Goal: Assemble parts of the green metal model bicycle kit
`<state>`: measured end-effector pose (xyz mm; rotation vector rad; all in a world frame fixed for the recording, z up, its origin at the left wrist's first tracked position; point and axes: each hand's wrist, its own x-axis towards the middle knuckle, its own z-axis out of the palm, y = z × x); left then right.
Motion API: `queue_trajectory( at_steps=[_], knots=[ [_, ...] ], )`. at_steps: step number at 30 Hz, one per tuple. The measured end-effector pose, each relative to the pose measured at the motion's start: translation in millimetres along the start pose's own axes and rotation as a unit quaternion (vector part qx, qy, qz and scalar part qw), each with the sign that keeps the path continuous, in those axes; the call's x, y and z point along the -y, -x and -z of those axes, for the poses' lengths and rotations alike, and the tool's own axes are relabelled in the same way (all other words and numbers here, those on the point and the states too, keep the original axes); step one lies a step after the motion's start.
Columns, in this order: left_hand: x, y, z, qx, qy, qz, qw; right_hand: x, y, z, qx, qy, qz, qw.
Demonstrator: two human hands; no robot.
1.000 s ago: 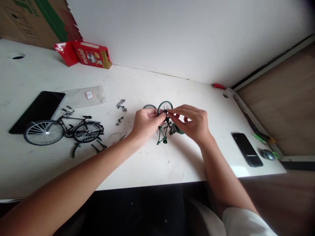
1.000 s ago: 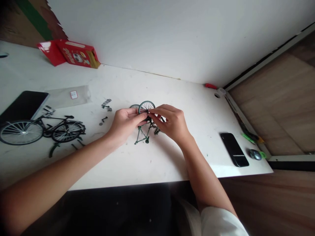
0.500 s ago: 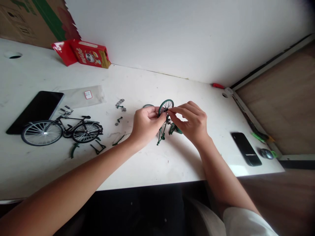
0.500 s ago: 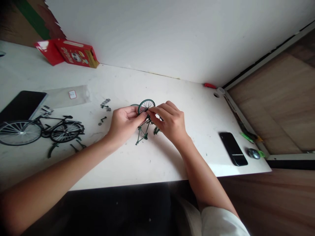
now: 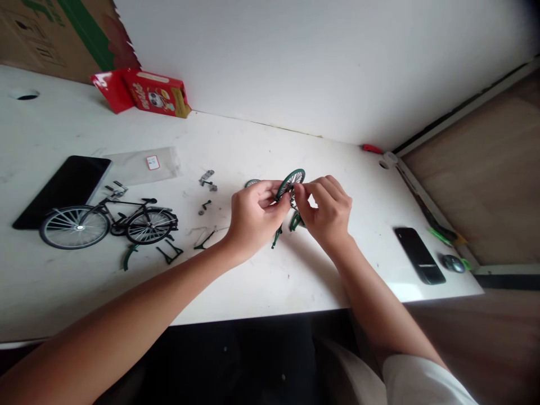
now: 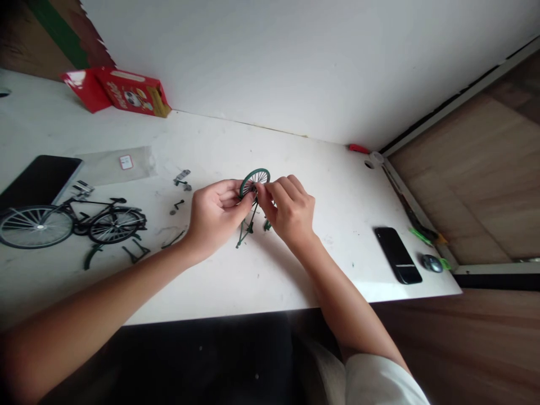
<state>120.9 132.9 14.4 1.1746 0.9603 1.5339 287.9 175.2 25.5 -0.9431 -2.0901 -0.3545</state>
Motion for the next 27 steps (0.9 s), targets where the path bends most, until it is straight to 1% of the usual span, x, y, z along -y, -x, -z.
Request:
queue_trajectory(
  at_steps=[2,7,11,14,17,20,23,27],
  knots=[
    [0.9,-1.2,0.6,-0.007,-0.003,-0.009,1.000,0.6,-0.6,0.2,0.010,-0.014,-0.012,1.000],
    [-0.5,-2.0,2.5,-0.010,-0.034,-0.028,0.999,1.8,-2.3,4.9,-0.001,-0.087,-0.052,0.995],
    [-2.0,-1.7,3.0,-0.013,-0.044,-0.044,0.998,1.9,-1.2,7.1,-0.018,-0.142,-0.026,0.989],
    [-2.6,-1.3,2.4,-0.017,-0.039,-0.039,0.998,-0.4,0.6,5.9,-0.019,-0.125,-0.020,0.992],
    [-3.4,0.3,1.3,-0.017,-0.042,-0.043,0.998,-2.8,1.4,3.5,-0.017,-0.065,-0.016,0.998],
    [-4.5,2.5,0.3,-0.012,-0.057,-0.054,0.997,-3.1,1.3,1.9,-0.028,-0.012,-0.002,1.000],
    [-5.3,2.8,0.5,-0.012,-0.068,-0.064,0.996,-1.3,0.9,2.6,-0.034,-0.026,0.001,0.999],
    [-6.1,0.5,2.1,-0.018,-0.059,-0.057,0.996,1.1,-0.2,4.4,-0.031,-0.067,-0.031,0.997]
  ],
)
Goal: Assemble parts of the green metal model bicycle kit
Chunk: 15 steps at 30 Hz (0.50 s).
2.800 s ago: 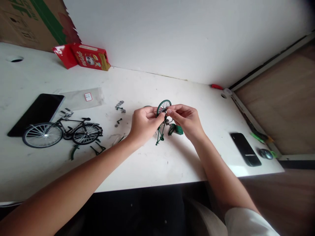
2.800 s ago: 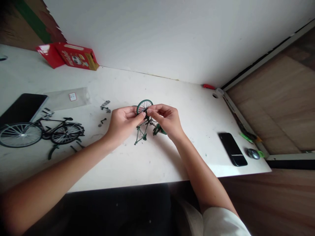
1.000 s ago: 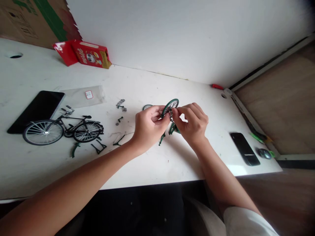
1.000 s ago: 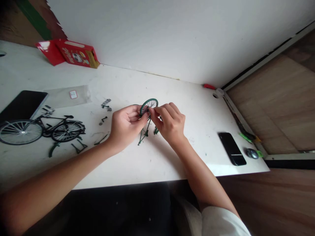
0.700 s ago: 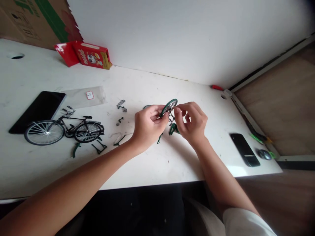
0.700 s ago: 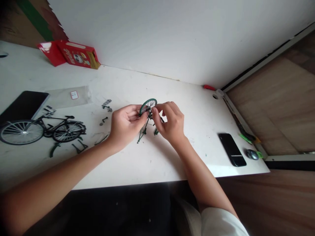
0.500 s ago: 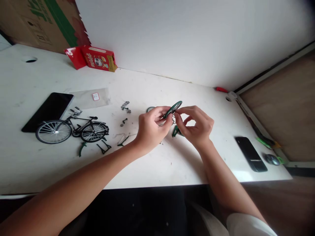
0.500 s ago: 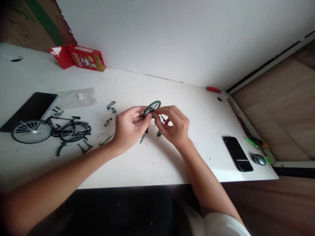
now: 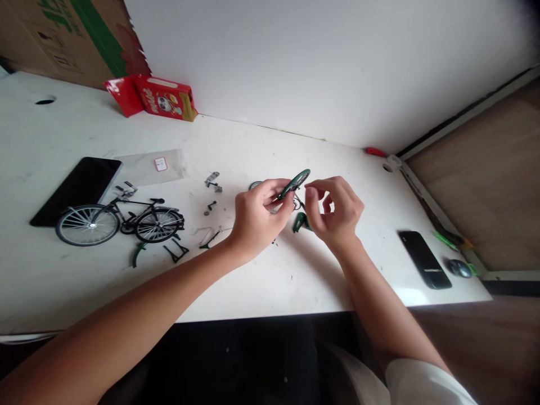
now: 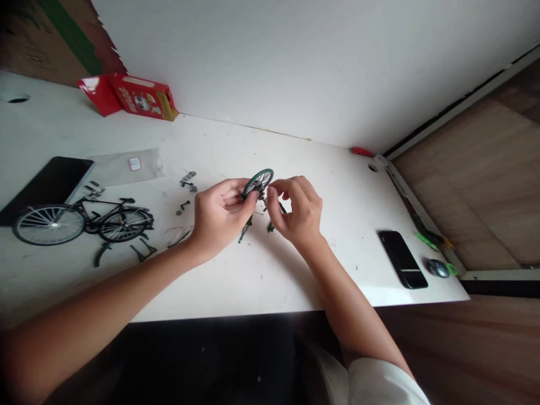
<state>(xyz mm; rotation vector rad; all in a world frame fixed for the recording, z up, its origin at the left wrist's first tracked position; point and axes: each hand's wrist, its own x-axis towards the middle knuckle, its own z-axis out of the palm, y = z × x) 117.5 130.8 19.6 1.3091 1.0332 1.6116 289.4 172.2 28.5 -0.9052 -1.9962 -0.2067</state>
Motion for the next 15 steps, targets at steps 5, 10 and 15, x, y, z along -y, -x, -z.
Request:
queue_trajectory(
  at_steps=[5,10,15],
  knots=[
    [0.2,-0.5,0.7,0.002,0.000,-0.011,1.000,-1.6,-1.6,-3.1,0.012,0.017,0.026,0.999],
    [1.6,0.4,0.4,0.006,-0.041,-0.038,0.998,-0.5,-1.9,-3.9,0.017,0.081,0.056,0.995],
    [1.7,-0.4,1.0,0.001,-0.060,-0.048,0.997,4.3,-1.7,-1.1,0.042,0.021,0.010,0.999]
  ],
)
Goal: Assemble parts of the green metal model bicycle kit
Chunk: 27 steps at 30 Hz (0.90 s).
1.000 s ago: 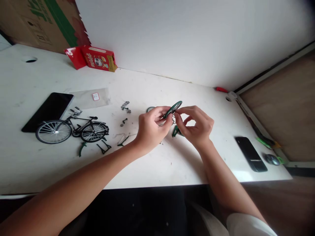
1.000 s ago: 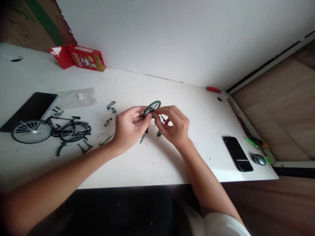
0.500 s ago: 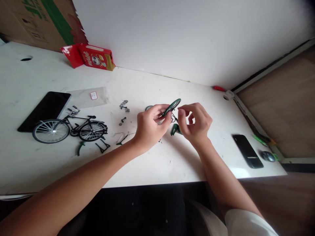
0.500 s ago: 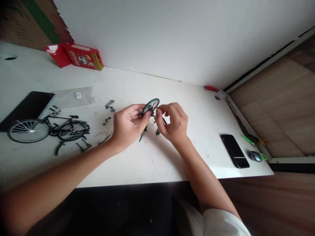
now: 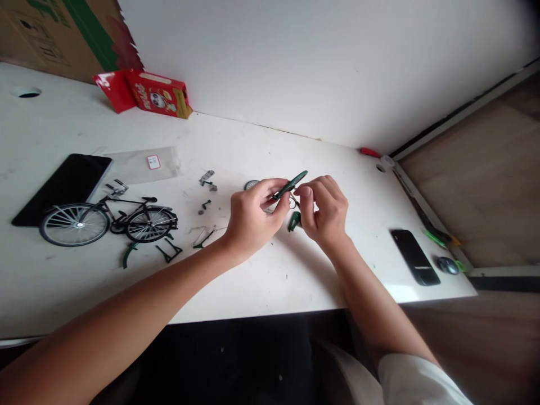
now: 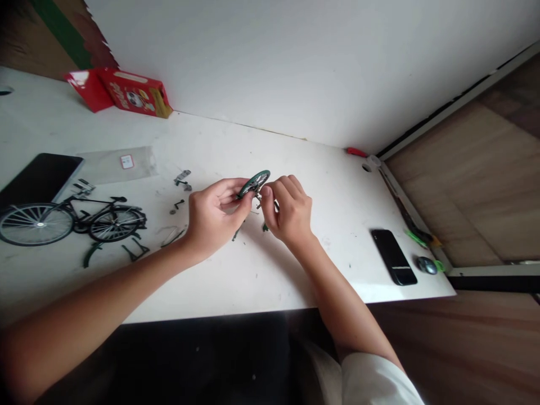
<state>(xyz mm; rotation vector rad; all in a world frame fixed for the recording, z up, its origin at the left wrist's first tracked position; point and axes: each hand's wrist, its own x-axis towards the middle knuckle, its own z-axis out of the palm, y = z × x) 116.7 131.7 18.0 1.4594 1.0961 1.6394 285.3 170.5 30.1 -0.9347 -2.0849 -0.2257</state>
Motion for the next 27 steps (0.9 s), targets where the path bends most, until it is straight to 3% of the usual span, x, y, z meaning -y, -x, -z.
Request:
queue_trajectory(
  at_steps=[12,19,27],
  knots=[
    [2,1,0.8,0.008,-0.034,-0.035,0.999,4,3,-2,-0.010,-0.078,-0.029,0.996],
    [10,1,-2.3,-0.010,-0.027,-0.092,0.995,3,2,-5,-0.015,-0.091,-0.028,0.995],
    [9,-3,0.6,-0.026,-0.042,-0.104,0.993,6,5,-5,-0.010,-0.145,-0.119,0.982]
  ],
)
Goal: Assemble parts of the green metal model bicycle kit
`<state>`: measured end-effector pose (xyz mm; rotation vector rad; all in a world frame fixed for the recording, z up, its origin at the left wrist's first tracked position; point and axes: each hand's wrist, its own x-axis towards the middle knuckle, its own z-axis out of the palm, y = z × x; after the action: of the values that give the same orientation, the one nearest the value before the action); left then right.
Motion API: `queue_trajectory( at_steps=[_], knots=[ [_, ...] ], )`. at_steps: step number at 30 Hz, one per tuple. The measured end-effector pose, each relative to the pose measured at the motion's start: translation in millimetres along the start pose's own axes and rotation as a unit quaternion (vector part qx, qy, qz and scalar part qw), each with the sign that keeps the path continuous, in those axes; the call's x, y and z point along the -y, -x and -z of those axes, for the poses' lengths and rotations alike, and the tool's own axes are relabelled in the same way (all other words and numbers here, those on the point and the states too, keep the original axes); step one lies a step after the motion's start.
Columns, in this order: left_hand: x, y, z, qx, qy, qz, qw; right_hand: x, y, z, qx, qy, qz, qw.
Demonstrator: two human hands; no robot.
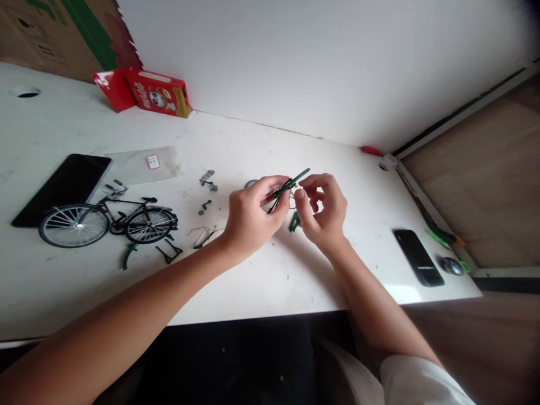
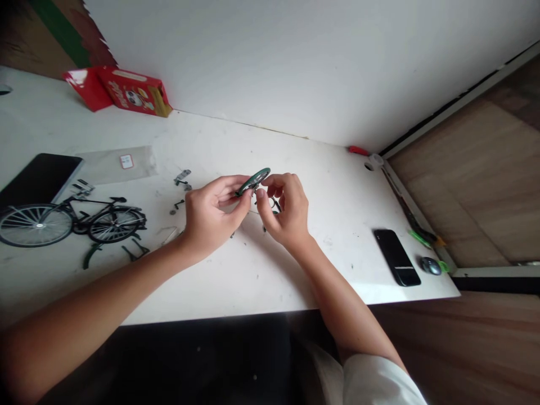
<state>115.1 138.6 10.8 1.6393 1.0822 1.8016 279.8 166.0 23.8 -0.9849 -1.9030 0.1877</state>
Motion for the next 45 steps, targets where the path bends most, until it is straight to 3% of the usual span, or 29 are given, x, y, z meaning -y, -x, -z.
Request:
queue_trajectory(
  at_steps=[7,16,20,25,32,37,41,45],
  knots=[
    [1,2,-2.6,0.002,-0.004,-0.019,1.000,-3,-2,-5,-0.054,0.062,0.072,0.994],
    [6,1,-3.7,-0.001,-0.011,-0.041,0.999,-3,-3,-5,-0.009,0.049,0.074,0.996],
    [11,2,-5.1,0.001,-0.014,-0.053,0.999,-3,-1,-10,0.018,0.010,0.018,1.000],
    [17,1,-6.5,-0.007,-0.021,-0.051,0.998,-7,4,-16,-0.027,-0.074,-0.073,0.994],
    [21,-1,-5.6,0.004,-0.036,-0.052,0.998,-9,4,-19,-0.012,0.004,-0.029,1.000],
    [17,-1,-2.8,0.034,-0.072,-0.066,0.995,-6,1,-17,-0.002,-0.010,-0.024,1.000],
    [11,-1,-1.5,0.039,-0.060,-0.062,0.996,-6,2,-20,-0.008,-0.071,-0.072,0.995],
    [10,-1,-2.0,0.045,0.043,0.018,0.998,-5,1,-23,-0.039,-0.124,-0.113,0.985]
  ],
)
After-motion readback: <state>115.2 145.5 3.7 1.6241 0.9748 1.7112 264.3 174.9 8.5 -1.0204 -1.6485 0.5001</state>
